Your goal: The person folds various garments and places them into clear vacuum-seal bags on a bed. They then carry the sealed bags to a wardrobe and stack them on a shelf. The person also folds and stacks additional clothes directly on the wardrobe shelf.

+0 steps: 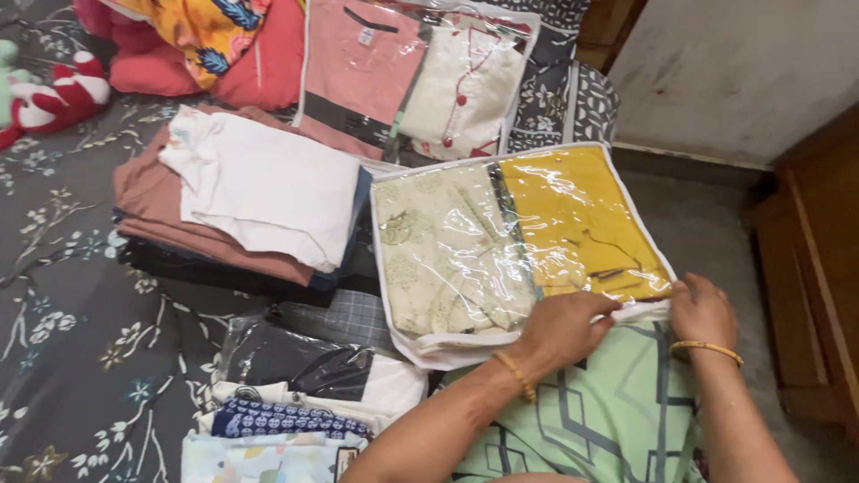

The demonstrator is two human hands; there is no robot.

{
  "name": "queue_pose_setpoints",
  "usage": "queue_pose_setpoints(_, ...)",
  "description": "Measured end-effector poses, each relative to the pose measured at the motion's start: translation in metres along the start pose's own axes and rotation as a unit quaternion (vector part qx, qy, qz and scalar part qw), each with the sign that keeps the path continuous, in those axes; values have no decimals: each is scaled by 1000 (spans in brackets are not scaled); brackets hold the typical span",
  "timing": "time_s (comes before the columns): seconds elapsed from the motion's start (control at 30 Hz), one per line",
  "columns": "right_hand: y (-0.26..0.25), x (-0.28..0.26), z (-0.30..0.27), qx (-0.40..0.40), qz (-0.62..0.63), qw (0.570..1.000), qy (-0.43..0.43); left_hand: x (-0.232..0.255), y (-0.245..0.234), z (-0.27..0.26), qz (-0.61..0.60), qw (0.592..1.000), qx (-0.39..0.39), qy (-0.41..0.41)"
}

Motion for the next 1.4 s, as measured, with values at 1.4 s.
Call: queue_pose_setpoints(1.4,16,22,-26,-66,483,861,144,-24,112,68,2,995,-28,-98)
Point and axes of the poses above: each hand's wrist, its own z-axis towards the middle knuckle, its own y-axis out of the palm, x = y × z, the point moved 5 cm from there along z, towards the middle knuckle, and after that the axes turned 14 degrees about y, right-handed, at the moved point
